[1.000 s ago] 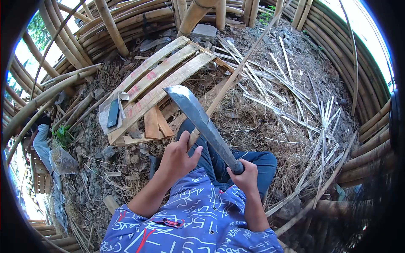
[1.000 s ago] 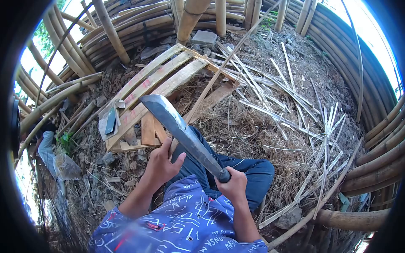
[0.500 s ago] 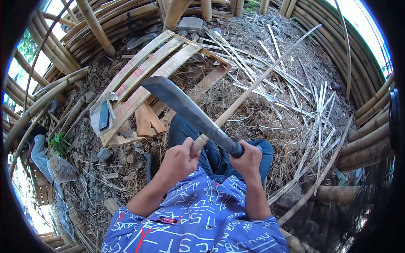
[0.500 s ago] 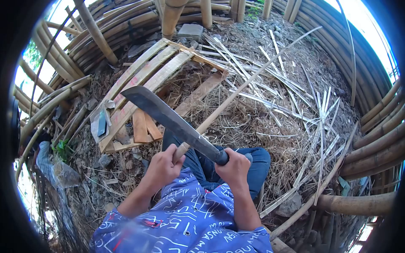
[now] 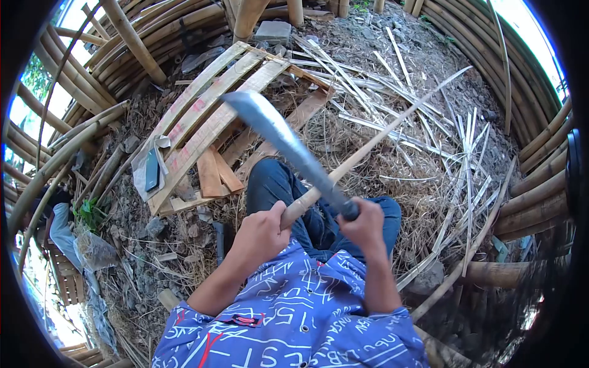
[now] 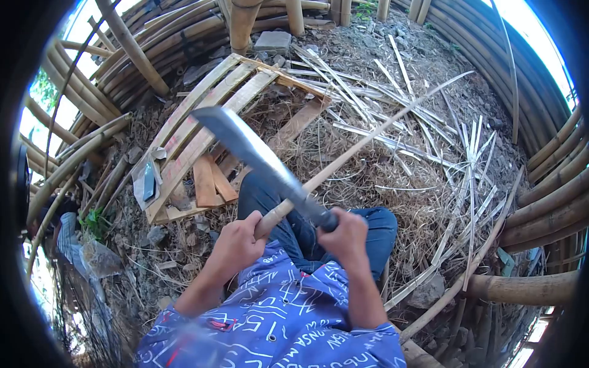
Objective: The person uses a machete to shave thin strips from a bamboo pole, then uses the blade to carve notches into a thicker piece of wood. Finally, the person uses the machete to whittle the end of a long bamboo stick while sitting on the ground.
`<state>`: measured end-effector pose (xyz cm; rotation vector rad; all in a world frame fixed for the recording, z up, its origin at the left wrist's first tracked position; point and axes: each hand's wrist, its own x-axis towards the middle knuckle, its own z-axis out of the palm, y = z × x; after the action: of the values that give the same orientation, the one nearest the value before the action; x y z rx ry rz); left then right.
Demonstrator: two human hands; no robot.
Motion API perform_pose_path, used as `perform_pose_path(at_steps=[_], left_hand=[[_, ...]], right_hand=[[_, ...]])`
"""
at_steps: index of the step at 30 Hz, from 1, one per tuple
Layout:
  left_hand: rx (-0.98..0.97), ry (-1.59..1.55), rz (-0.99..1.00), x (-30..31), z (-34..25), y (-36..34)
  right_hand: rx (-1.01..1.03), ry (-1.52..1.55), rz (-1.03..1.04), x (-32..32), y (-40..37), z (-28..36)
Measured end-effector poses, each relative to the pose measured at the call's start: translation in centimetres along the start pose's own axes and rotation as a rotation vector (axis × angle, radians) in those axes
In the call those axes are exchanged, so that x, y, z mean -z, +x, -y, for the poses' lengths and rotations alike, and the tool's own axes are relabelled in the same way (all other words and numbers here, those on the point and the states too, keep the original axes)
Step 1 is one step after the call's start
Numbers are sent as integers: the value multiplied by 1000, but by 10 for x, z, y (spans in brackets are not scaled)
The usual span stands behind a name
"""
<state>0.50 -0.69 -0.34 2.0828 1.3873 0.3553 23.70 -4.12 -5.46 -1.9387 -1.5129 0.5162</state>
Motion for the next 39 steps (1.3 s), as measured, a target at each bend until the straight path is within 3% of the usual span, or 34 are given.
perform_pose_path(at_steps=[4,7,10,11,14,18,20,26,28,33,35,37,39], left_hand=[[25,-4,-54,1,5,4],[19,-108,13,-8,-7,5],[2,-76,-7,-6,-3,7],[-6,-70,-3,-5,-1,6],[6,-55,0,-1,5,-2],[15,-75,41,-10,7,1],[-18,-88,13,-14,-3,10],[-158,13,-33,-11,-11,20],[-183,8,-18,-9,-17,17],[-212,11,-23,-6,-15,11],[-164,46,-28,-1,-9,0],[-165,54,19,-3,-8,-11],[-148,67,64,-6,-9,-11]], right_hand=[[-144,-51,-175,13,18,-14],[-152,293,-51,6,8,2],[-13,178,-124,-4,7,-5],[-84,62,-34,4,9,-10],[-165,28,-112,9,18,-36],[-221,114,-123,13,7,-23],[-254,323,-44,12,-5,1],[-39,139,6,13,-12,3],[16,-40,-71,17,-2,-14],[47,-73,-200,36,15,-34],[-188,-21,-221,48,31,-70],[-280,23,-253,61,39,-113],[-352,64,-277,65,41,-118]])
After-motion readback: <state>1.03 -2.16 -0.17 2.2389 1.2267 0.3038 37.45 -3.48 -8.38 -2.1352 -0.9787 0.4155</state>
